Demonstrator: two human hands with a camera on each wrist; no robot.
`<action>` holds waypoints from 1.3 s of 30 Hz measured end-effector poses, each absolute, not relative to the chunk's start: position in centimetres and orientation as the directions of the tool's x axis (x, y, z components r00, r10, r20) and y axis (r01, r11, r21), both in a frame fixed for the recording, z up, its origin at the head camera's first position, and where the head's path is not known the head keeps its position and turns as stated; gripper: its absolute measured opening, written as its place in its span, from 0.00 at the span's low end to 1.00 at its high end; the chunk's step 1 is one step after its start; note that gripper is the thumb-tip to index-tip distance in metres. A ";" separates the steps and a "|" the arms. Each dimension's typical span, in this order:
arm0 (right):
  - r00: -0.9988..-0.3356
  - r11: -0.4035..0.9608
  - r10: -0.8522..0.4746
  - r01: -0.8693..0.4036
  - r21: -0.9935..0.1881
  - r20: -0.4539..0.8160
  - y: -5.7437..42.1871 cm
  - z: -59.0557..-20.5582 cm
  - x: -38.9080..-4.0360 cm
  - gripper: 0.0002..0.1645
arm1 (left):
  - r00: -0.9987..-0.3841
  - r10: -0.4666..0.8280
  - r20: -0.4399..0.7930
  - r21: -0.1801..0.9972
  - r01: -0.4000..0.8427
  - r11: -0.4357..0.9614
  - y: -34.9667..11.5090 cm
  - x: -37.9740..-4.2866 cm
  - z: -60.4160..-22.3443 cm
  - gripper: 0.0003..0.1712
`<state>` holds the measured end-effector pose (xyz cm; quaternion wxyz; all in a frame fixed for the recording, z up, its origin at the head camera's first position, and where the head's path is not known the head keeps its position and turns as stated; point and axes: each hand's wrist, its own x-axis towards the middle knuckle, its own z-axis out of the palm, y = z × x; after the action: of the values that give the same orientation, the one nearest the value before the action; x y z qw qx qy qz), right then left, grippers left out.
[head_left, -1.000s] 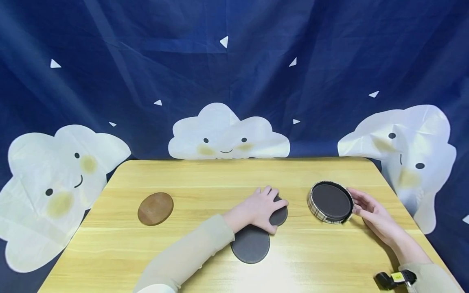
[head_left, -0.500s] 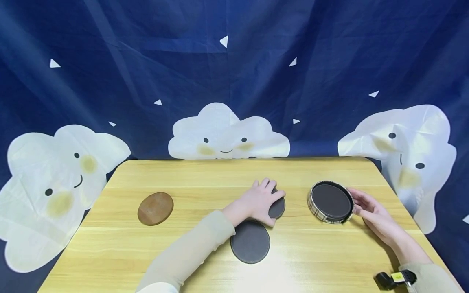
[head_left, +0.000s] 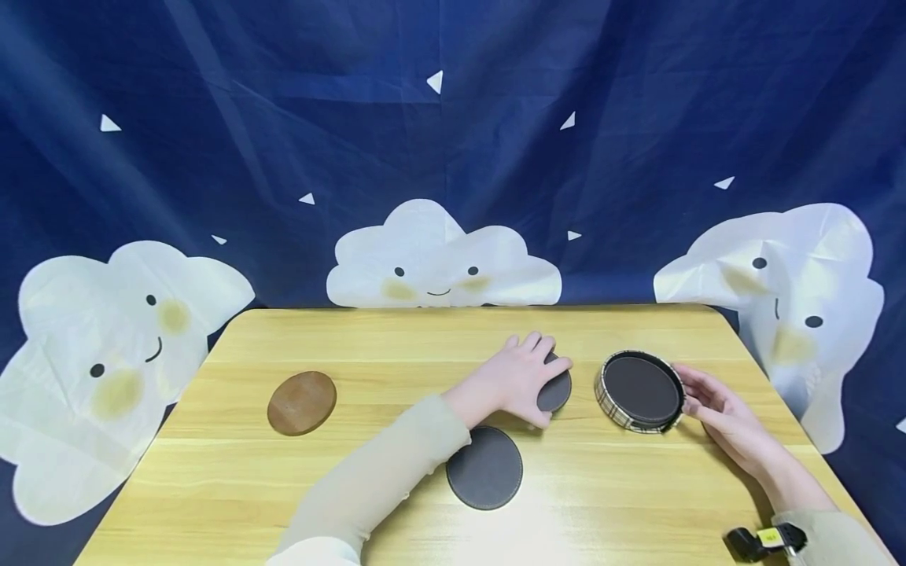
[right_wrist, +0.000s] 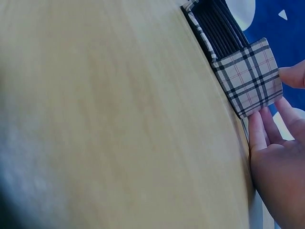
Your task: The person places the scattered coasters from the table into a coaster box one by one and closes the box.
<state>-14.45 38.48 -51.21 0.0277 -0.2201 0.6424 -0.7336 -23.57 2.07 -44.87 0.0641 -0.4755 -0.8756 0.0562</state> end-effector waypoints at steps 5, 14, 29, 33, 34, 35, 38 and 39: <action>-0.901 -0.178 -0.327 -0.239 -0.955 0.286 38.4 -51.2 -14.4 0.38 | -0.532 0.844 0.064 -0.185 0.825 0.534 3.3 -23.7 -44.2 0.54; -0.900 -0.180 -0.327 -0.240 -0.954 0.288 38.2 -51.0 -14.3 0.36 | -0.519 0.852 0.074 -0.225 0.823 0.521 6.5 -23.5 -42.9 0.55; -0.904 -0.163 -0.322 -0.240 -0.957 0.282 38.4 -51.1 -14.4 0.38 | -0.546 0.838 0.011 -0.217 0.817 0.535 12.2 -22.6 -42.1 0.60; -0.901 -0.172 -0.325 -0.242 -0.955 0.287 38.5 -51.1 -14.4 0.39 | -0.554 0.833 -0.012 -0.205 0.816 0.540 13.3 -22.6 -42.5 0.58; -0.902 -0.172 -0.324 -0.242 -0.955 0.287 38.5 -51.2 -14.4 0.39 | -0.556 0.831 -0.015 -0.200 0.816 0.543 13.6 -22.6 -42.6 0.57; -0.901 -0.174 -0.325 -0.243 -0.954 0.289 38.5 -51.2 -14.4 0.39 | -0.558 0.830 -0.016 -0.198 0.815 0.544 13.9 -22.7 -42.7 0.57; -0.902 -0.170 -0.324 -0.242 -0.955 0.287 38.5 -51.3 -14.5 0.39 | -0.563 0.826 -0.021 -0.205 0.812 0.547 14.6 -22.6 -43.0 0.56; -0.902 -0.168 -0.324 -0.243 -0.955 0.286 38.6 -51.3 -14.5 0.39 | -0.563 0.826 -0.025 -0.210 0.810 0.547 14.8 -22.6 -43.1 0.56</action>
<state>-14.48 38.57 -51.29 0.0278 -0.2200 0.6445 -0.7317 -22.58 14.82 -43.09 0.0386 -0.4656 -0.8786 0.0993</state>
